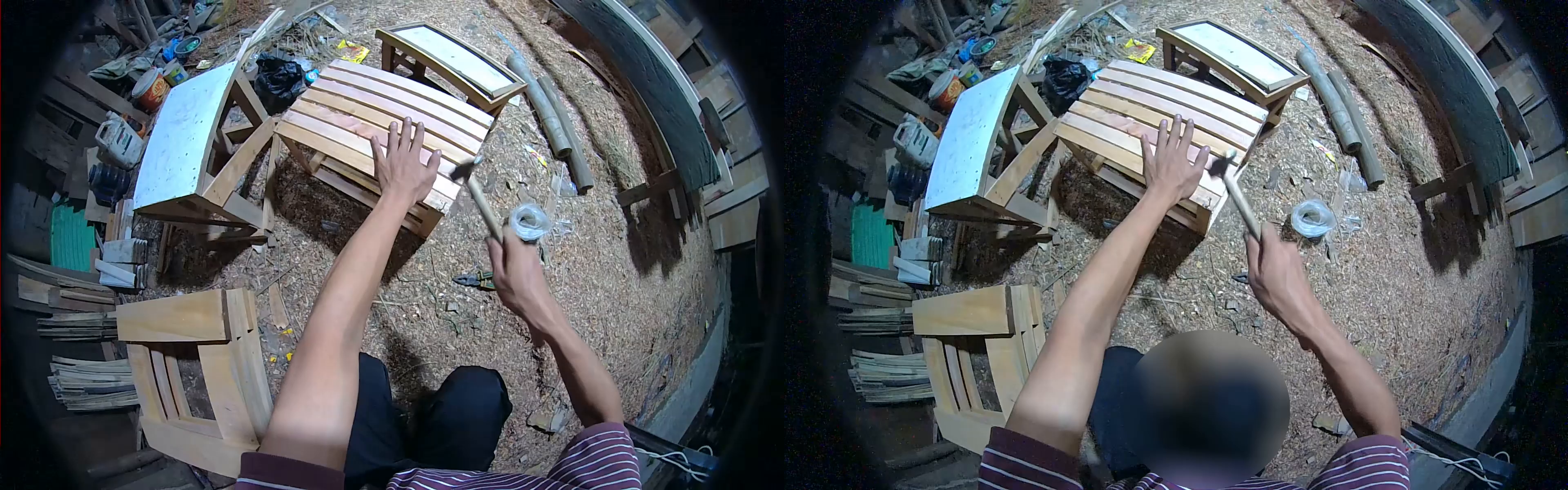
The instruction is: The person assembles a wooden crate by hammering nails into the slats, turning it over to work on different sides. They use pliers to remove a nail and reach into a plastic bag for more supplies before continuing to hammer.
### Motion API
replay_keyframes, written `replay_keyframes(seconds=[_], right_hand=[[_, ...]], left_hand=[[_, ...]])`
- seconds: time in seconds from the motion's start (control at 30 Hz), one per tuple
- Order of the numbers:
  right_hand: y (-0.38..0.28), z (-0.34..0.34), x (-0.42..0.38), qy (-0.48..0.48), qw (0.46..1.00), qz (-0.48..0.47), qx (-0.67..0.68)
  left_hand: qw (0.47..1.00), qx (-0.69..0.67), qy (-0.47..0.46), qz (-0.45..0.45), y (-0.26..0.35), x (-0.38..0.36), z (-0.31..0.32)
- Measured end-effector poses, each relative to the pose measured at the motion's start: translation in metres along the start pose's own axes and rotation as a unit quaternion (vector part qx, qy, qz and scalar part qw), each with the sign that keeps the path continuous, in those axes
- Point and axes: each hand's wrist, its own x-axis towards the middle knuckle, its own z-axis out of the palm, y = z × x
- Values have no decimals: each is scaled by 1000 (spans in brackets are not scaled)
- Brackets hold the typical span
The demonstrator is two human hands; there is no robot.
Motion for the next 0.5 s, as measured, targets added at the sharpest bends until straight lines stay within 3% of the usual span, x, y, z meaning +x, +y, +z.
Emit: replay_keyframes(seconds=[0.1,0.17,0.2,0.3,0.37,0.43,0.47,0.5], right_hand=[[5,11,-1,146,977,-141,66],[41,27,-1,-22,995,-89,-48],[37,26,0,-49,998,-31,-27],[17,4,1,-45,998,21,-30],[1,-6,-1,-4,999,-3,-34],[-4,-3,-4,123,986,-94,55],[14,12,-2,117,983,-120,76],[43,26,5,13,994,-107,-7]], left_hand=[[1000,-6,6,4,-1,-3,3],[1000,-8,-7,0,0,-2,-2],[1000,-7,-13,1,0,-2,-3],[1000,-2,-9,-6,0,-1,-1],[1000,-5,-17,-4,1,-1,-4],[1000,-10,-12,6,0,-2,-4],[1000,-8,-11,7,0,-3,-6],[1000,-9,-9,8,1,-2,-7]])
